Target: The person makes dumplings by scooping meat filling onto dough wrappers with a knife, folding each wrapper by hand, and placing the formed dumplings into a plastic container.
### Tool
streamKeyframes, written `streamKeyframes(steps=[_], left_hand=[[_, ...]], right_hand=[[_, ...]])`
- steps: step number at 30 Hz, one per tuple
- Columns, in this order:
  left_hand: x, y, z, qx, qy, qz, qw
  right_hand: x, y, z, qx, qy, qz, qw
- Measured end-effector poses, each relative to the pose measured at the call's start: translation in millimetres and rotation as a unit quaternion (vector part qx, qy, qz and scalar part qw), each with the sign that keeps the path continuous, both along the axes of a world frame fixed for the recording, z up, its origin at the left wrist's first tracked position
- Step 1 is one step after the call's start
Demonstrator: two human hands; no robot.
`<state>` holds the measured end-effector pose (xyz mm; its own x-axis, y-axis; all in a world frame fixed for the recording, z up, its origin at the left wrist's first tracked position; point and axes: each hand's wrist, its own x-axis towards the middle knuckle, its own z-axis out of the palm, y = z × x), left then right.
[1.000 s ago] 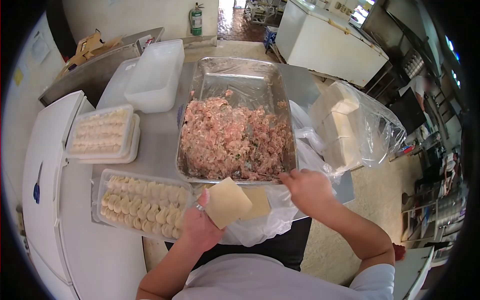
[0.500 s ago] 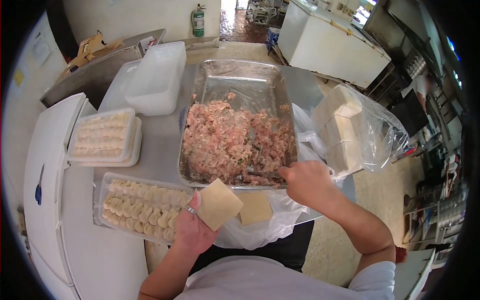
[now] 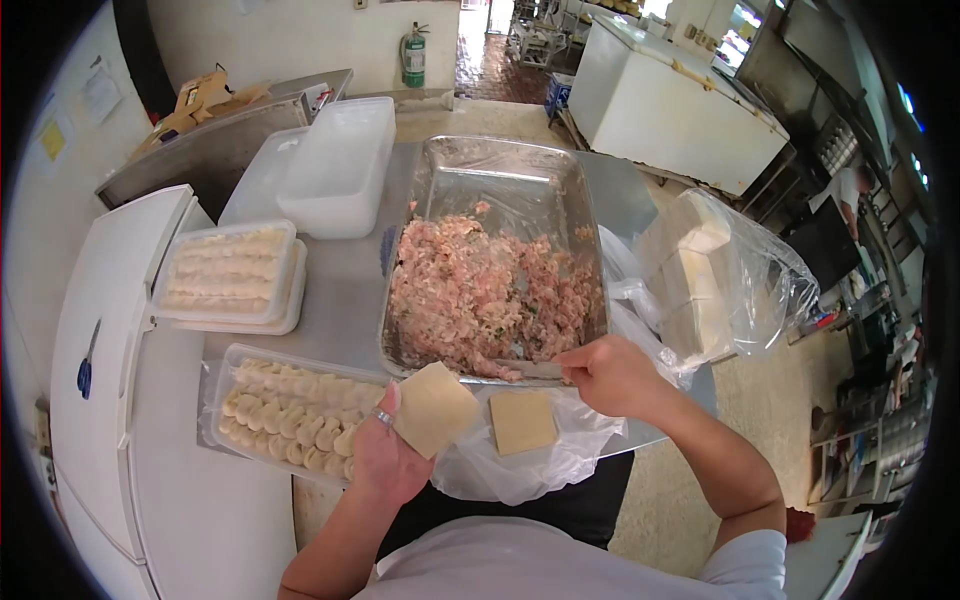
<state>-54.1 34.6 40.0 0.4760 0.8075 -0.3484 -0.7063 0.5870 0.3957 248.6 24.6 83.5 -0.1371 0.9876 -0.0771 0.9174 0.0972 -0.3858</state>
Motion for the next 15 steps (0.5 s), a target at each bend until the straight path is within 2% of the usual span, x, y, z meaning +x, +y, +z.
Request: streamKeyframes(steps=[6,9,12,15], left_hand=[[12,13,5,-0.035,0.016,0.021,0.999],[30,22,8,-0.060,0.004,0.022,0.998],[55,27,18,-0.064,-0.022,0.029,0.997],[73,36,30,-0.091,-0.024,0.067,0.993]], right_hand=[[-15,-11,11,-0.014,0.218,-0.118,0.969],[-28,-23,-6,0.138,0.299,-0.058,0.942],[-50,-36,-15,0.175,0.312,-0.050,0.933],[-60,-48,-37,0.258,0.138,-0.063,0.954]])
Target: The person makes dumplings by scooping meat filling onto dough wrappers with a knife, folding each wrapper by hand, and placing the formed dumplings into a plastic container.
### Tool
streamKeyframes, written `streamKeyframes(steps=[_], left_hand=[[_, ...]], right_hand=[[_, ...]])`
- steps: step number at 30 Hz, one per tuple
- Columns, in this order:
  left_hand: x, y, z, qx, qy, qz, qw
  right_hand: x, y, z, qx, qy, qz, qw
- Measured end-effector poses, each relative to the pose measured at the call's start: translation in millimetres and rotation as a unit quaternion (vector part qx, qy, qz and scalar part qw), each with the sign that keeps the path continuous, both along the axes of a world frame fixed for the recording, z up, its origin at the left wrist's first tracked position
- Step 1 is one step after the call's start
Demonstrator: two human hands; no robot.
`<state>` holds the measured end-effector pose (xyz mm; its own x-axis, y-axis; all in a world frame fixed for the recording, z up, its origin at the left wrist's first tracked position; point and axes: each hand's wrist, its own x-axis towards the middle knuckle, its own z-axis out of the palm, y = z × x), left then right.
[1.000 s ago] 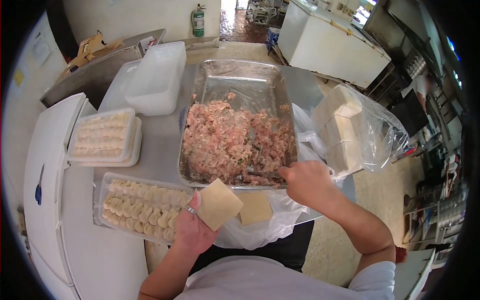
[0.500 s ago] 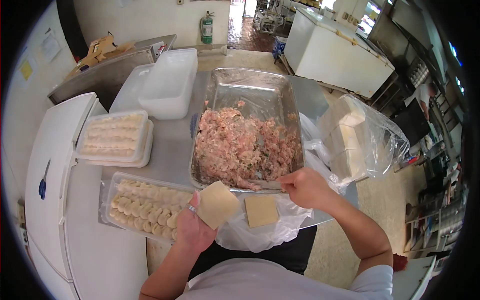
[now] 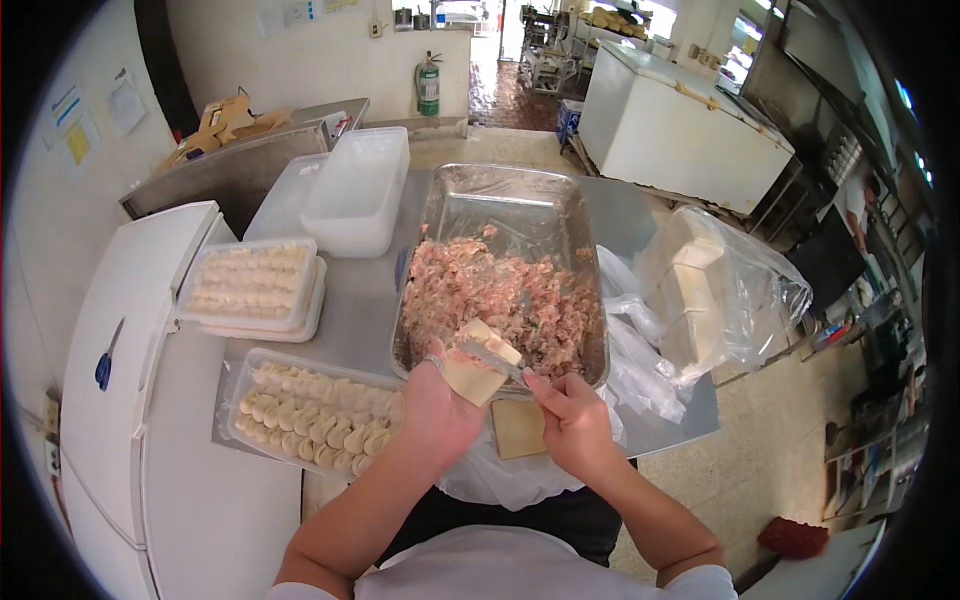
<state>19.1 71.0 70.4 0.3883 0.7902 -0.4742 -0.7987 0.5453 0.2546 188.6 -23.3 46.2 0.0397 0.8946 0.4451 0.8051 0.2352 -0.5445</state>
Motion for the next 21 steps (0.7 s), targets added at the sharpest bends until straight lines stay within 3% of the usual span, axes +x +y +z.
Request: streamKeyframes(steps=[1,4,7,10,13,16,21], left_hand=[[3,1,2,-0.015,0.005,0.016,1.000],[3,6,-7,0.006,0.048,0.018,0.999],[6,1,-1,0.008,0.067,0.011,0.998],[15,-3,-9,-0.007,0.092,0.032,0.995],[15,-7,-1,0.033,0.047,0.041,0.998],[5,4,-11,0.014,0.037,0.077,0.996],[5,0,-13,0.017,0.033,0.075,0.996]], right_hand=[[2,-3,-6,0.042,-0.042,-0.021,0.998],[10,-22,4,0.003,-0.087,-0.053,0.995],[11,-29,16,0.006,-0.068,-0.071,0.995],[4,-23,32,0.054,-0.122,-0.055,0.990],[5,-23,27,0.036,-0.165,-0.036,0.985],[11,-37,25,0.002,-0.130,-0.032,0.991],[2,-42,19,-0.011,0.048,-0.026,0.998]])
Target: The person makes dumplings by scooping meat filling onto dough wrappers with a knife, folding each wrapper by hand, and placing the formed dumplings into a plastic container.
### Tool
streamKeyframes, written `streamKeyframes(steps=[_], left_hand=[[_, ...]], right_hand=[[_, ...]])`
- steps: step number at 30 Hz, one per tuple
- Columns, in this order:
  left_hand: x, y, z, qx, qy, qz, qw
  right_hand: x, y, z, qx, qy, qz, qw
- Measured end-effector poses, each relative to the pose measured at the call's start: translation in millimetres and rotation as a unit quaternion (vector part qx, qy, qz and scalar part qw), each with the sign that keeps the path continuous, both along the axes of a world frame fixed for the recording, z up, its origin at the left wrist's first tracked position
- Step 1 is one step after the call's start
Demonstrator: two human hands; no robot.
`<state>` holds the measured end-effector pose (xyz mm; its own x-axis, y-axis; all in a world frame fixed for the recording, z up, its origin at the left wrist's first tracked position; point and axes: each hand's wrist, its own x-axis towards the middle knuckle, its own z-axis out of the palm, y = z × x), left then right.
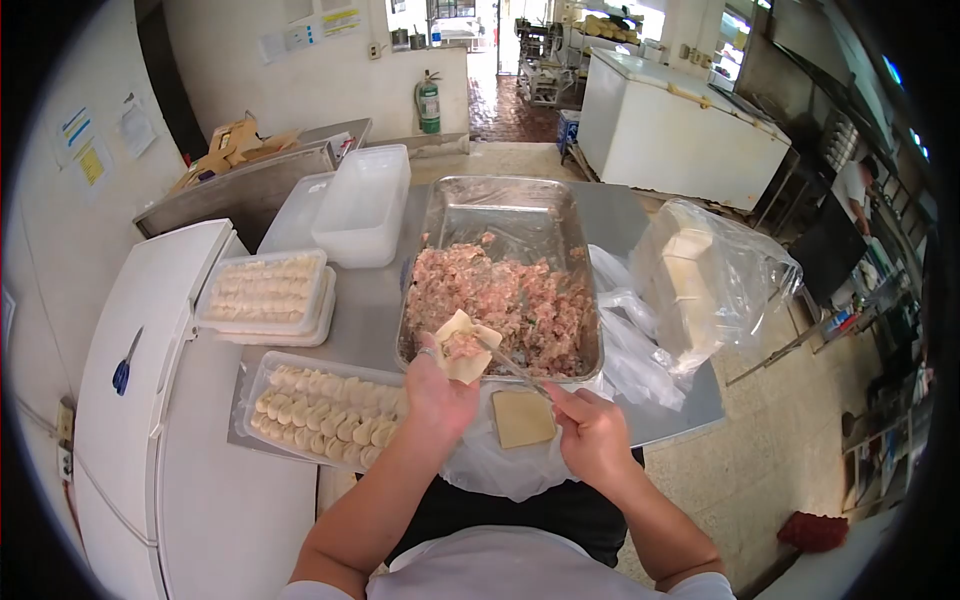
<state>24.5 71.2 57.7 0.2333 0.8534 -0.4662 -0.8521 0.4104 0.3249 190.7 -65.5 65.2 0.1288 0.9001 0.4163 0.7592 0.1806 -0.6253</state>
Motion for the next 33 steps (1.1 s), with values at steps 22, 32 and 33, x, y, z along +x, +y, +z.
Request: streamKeyframes(steps=[22,32,33], left_hand=[[4,-16,8,-0.034,0.043,-0.035,0.998],[16,-20,-13,-0.013,-0.003,-0.165,0.986],[21,-28,-3,-0.014,0.016,-0.163,0.986]], right_hand=[[48,-40,0,-0.283,0.137,-0.085,0.946],[20,-53,23,-0.036,-0.093,-0.091,0.991],[15,-47,20,-0.002,-0.111,-0.078,0.991]])
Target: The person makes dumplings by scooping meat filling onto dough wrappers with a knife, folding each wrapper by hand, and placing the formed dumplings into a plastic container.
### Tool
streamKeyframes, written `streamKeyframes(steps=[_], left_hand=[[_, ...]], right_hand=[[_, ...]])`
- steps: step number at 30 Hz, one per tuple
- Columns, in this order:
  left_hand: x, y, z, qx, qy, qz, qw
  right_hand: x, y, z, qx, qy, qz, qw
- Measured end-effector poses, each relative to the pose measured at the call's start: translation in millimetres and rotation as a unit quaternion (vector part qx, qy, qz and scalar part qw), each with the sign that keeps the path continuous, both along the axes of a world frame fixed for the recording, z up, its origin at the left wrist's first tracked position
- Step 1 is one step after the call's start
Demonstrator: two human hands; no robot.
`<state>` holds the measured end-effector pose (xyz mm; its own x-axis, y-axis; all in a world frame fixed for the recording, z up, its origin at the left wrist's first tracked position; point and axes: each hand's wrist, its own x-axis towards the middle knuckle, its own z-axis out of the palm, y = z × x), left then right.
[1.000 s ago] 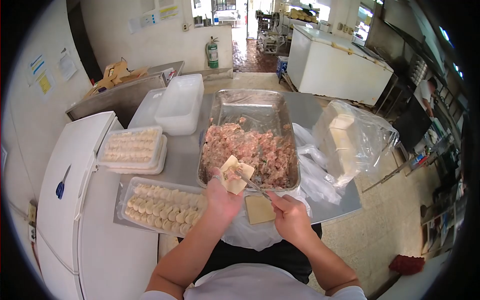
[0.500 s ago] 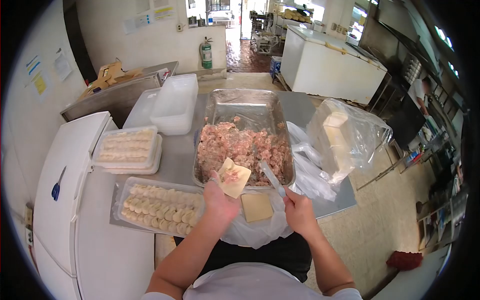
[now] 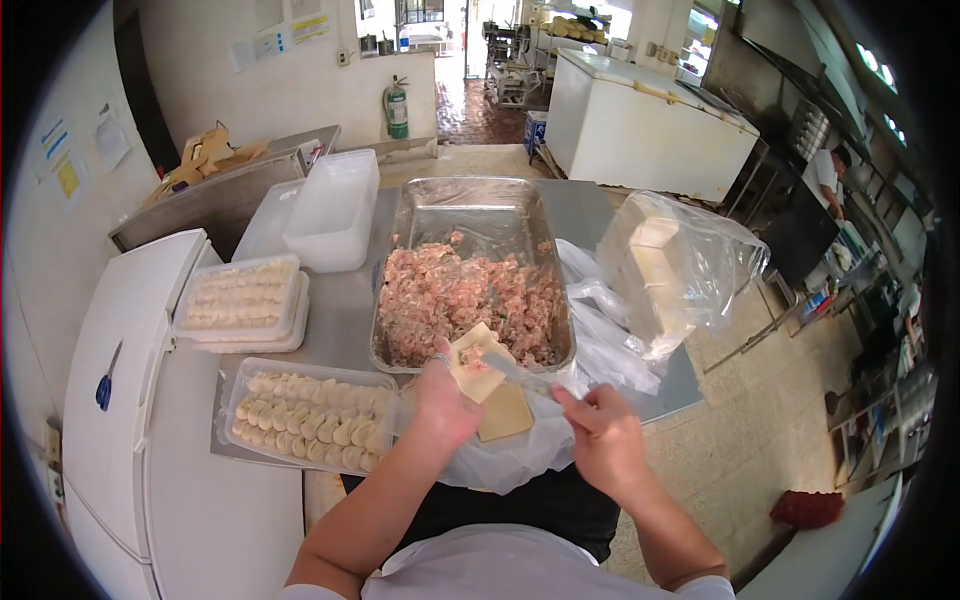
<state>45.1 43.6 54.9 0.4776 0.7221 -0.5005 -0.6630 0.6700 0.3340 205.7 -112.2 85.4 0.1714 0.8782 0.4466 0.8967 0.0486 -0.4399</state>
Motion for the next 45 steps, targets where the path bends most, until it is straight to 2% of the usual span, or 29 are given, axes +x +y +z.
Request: streamKeyframes(steps=[1,4,7,10,15,17,19,22,25,28,29,31,32,34,37,39,40,43,45], left_hand=[[3,-4,7,0.002,0.019,0.003,1.000],[2,-6,10,0.006,0.024,0.008,1.000],[-6,1,8,-0.011,0.013,0.037,0.999],[-13,-5,23,0.003,0.043,0.050,0.998],[-10,6,-2,0.010,-0.013,0.051,0.999],[-12,9,4,0.002,0.000,0.073,0.997],[-15,2,34,-0.009,0.043,0.092,0.995],[-14,6,20,0.010,0.045,0.074,0.996],[-9,14,3,0.009,-0.027,0.083,0.996],[-15,13,13,0.073,0.019,0.021,0.997],[-19,16,11,0.104,0.020,-0.010,0.994],[-35,22,10,0.165,0.022,-0.071,0.984],[-44,24,12,0.204,0.075,-0.099,0.971],[-62,24,31,0.282,0.181,-0.155,0.929],[-75,31,17,0.430,0.404,-0.220,0.777],[-71,26,27,0.480,0.458,-0.248,0.706],[-68,23,33,0.502,0.483,-0.260,0.668],[-68,24,21,0.568,0.469,-0.164,0.656],[-71,23,27,0.578,0.463,-0.166,0.650]], right_hand=[[-4,7,-2,0.007,-0.058,0.008,0.998],[-3,19,-7,0.013,-0.130,0.031,0.991],[7,12,-9,-0.013,-0.147,0.031,0.989],[0,6,0,-0.017,-0.076,0.027,0.997],[-12,20,-14,0.005,-0.085,0.031,0.996],[-13,19,-13,-0.003,-0.089,0.026,0.996],[-13,12,-6,-0.021,-0.081,0.012,0.996],[-21,19,-1,0.018,-0.080,0.020,0.996],[-24,31,-19,-0.002,-0.098,0.033,0.995],[-21,35,-35,-0.029,-0.043,0.053,0.997],[-19,37,-49,-0.050,0.092,0.075,0.992],[-20,42,-64,-0.091,0.352,0.114,0.924],[-16,40,-66,-0.155,0.466,0.088,0.866],[-18,38,-44,-0.272,0.663,0.031,0.697],[-22,37,-44,-0.237,0.579,0.053,0.778],[-23,36,-46,-0.114,0.394,0.127,0.903],[-24,36,-45,-0.049,0.289,0.161,0.942],[-31,31,-15,-0.026,0.091,0.129,0.987],[-29,29,4,-0.037,0.024,0.129,0.991]])
